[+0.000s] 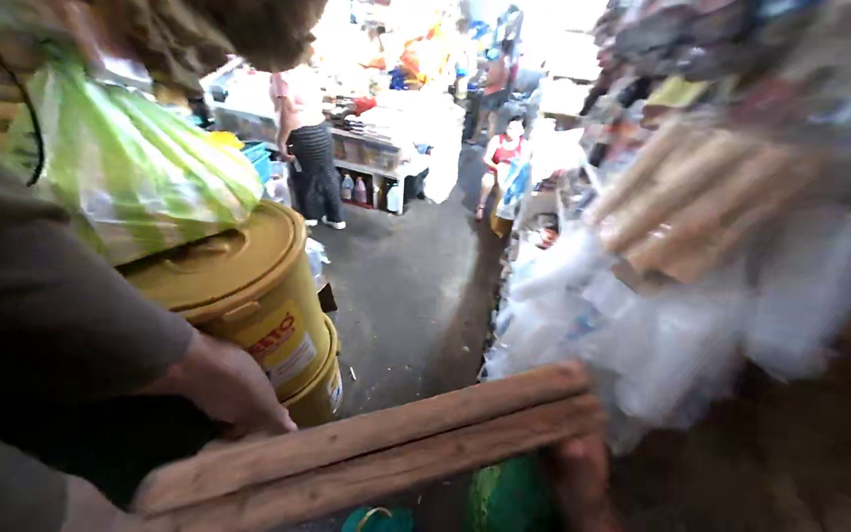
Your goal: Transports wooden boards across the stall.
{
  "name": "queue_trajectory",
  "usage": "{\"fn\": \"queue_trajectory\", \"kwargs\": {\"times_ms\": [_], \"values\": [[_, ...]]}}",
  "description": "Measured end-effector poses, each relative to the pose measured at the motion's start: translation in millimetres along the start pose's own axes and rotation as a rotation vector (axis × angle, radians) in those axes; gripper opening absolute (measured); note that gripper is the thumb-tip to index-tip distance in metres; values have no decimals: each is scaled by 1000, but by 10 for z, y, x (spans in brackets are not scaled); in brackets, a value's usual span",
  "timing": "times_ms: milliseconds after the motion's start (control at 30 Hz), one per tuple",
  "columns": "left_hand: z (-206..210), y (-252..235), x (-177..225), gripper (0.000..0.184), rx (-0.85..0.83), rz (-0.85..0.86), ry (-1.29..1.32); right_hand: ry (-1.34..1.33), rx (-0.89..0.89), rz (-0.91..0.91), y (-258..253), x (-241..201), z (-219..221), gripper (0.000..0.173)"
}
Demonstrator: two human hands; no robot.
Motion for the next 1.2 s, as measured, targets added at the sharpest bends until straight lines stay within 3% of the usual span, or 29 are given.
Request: {"fn": "queue_trajectory", "kwargs": {"times_ms": [167,333,467,567,700,933,1067,1200], "values": [[355,-1399,-1105,55,-97,236,112,-105,27,-81,-721,808,-471,45],[710,-2956,-2191,51,-200,345,68,8,249,-117,-1736,1705,-604,39],[995,-4256,-3100,43,-238,301,24,94,357,-81,-2606,2801,-812,38],[1234,-5116,-3649,43,-317,265,62,205,323,-93,-3229,3391,-1047,36],[1428,-6081,-4261,39,-282,158,90,204,443,-25,-4086,4079,-1164,35],[1253,-7560,-5171,31,-135,139,32,161,345,12,-5828,5465,-1035,37],[814,-8321,-5582,37,-21,172,-43,75,165,12,-6859,6263,-632,33],[231,-8884,-5872,29,92,145,-138,-55,-8,29,-7529,7224,-176,32]]}}
Point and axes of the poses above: each hand's wrist, its own y-axis away from the middle knuckle, its own z-axis out of the palm, x = y × z, the point moved 5 cm from there along -y, towards the middle knuckle, and after that the axes turned 7 degrees about -x, right-handed, at the moved point
